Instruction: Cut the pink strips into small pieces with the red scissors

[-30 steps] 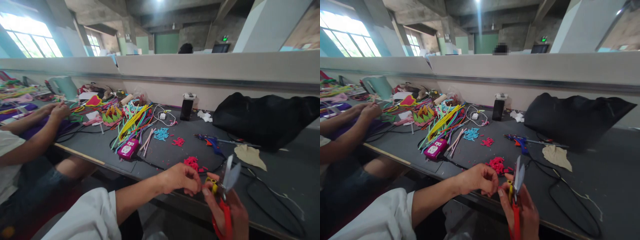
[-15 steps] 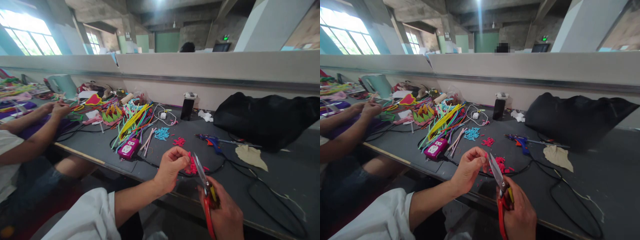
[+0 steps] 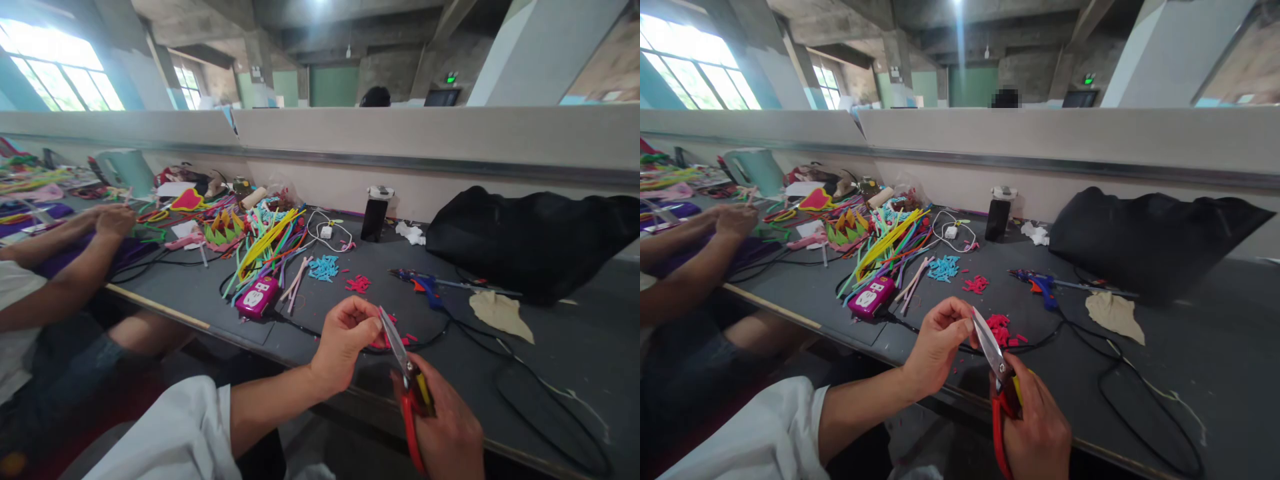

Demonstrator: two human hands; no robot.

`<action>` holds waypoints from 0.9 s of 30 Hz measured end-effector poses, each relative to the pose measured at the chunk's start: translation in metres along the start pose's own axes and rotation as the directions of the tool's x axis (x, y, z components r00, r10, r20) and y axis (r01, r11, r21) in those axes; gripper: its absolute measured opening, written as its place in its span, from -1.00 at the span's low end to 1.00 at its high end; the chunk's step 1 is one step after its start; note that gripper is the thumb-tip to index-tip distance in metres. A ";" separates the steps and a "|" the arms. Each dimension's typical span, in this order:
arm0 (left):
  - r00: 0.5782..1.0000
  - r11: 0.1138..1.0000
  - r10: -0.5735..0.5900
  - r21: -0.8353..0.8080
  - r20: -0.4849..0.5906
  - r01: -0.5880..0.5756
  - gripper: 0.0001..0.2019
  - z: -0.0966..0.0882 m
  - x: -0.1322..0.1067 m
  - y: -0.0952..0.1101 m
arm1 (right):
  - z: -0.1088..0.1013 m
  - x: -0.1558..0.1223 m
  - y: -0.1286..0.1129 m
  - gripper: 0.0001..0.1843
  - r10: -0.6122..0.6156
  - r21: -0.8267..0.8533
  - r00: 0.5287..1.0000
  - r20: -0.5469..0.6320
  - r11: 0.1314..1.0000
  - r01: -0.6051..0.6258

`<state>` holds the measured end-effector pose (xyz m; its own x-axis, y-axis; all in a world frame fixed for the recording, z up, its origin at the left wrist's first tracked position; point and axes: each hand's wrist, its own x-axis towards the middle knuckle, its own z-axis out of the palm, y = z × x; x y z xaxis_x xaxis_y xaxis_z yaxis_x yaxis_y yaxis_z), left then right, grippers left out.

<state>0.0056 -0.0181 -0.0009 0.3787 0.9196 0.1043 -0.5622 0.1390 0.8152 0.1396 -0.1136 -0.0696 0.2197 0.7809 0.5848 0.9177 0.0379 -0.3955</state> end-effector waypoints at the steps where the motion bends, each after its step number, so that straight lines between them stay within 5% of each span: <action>1: 1.000 1.000 0.001 -0.001 -0.002 -0.001 -0.83 0.000 0.000 0.000 | 0.000 0.000 0.000 -0.61 0.001 -0.001 1.000 -0.007 1.000 -0.001; 21: 1.000 1.000 -0.023 0.002 -0.021 0.023 -0.81 0.000 -0.001 -0.001 | 0.000 -0.003 0.002 -0.58 -0.056 0.038 0.998 0.006 0.998 0.056; 27: 1.000 0.998 -0.022 -0.060 0.010 0.023 -0.83 0.001 0.000 0.003 | 0.005 -0.004 0.005 -0.50 0.013 -0.041 0.999 -0.044 0.999 -0.014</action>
<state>0.0048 -0.0177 0.0024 0.3988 0.9124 0.0920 -0.5965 0.1819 0.7817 0.1415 -0.1132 -0.0771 0.2457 0.7529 0.6106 0.9273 0.0008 -0.3742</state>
